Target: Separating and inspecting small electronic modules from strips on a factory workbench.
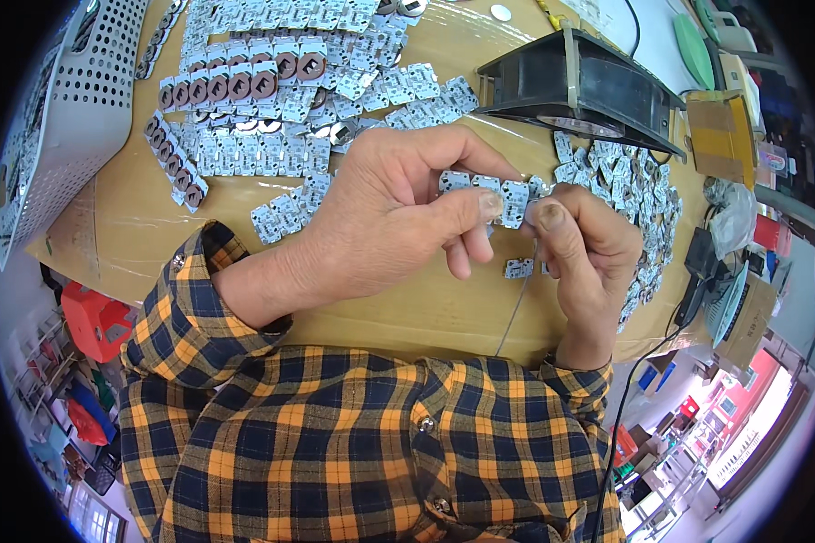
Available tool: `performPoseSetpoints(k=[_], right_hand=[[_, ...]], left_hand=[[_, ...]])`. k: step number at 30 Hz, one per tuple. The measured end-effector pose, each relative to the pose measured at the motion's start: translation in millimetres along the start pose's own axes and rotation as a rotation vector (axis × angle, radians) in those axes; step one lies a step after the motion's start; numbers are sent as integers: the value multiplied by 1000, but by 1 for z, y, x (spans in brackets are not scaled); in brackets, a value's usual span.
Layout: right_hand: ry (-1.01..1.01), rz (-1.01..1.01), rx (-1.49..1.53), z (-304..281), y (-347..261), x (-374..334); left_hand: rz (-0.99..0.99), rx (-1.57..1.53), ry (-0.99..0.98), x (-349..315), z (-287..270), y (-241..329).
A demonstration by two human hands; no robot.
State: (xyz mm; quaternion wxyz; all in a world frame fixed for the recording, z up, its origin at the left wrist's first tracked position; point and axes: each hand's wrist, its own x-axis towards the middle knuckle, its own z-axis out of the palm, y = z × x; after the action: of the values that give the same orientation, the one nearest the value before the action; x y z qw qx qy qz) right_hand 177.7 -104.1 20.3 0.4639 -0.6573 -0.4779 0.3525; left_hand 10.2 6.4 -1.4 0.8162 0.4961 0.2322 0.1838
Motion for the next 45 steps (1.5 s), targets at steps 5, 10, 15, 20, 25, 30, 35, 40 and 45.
performPoseSetpoints(k=[5,10,15,20,25,30,35,40,45], right_hand=[[-67,89,85,-7,-1,1],[-83,95,86,1,-2,0],[-16,-51,-48,5,5,-1],[-11,69,28,3,1,-1],[-73,212,296,0,5,-2],[-100,434,909,8,10,5],[-14,324,635,10,12,5],[-26,249,330,9,10,3],[-56,247,442,9,12,3]], left_hand=[[-40,-25,-54,2,-3,-1],[-45,-12,-82,-1,-1,0],[-22,-47,-26,0,3,-3],[19,131,10,-1,1,0],[-53,-81,-108,1,-7,4],[-57,-123,-71,3,-4,-1],[316,340,51,-2,1,-10],[590,674,118,0,-1,-8],[681,760,160,1,-2,-8]])
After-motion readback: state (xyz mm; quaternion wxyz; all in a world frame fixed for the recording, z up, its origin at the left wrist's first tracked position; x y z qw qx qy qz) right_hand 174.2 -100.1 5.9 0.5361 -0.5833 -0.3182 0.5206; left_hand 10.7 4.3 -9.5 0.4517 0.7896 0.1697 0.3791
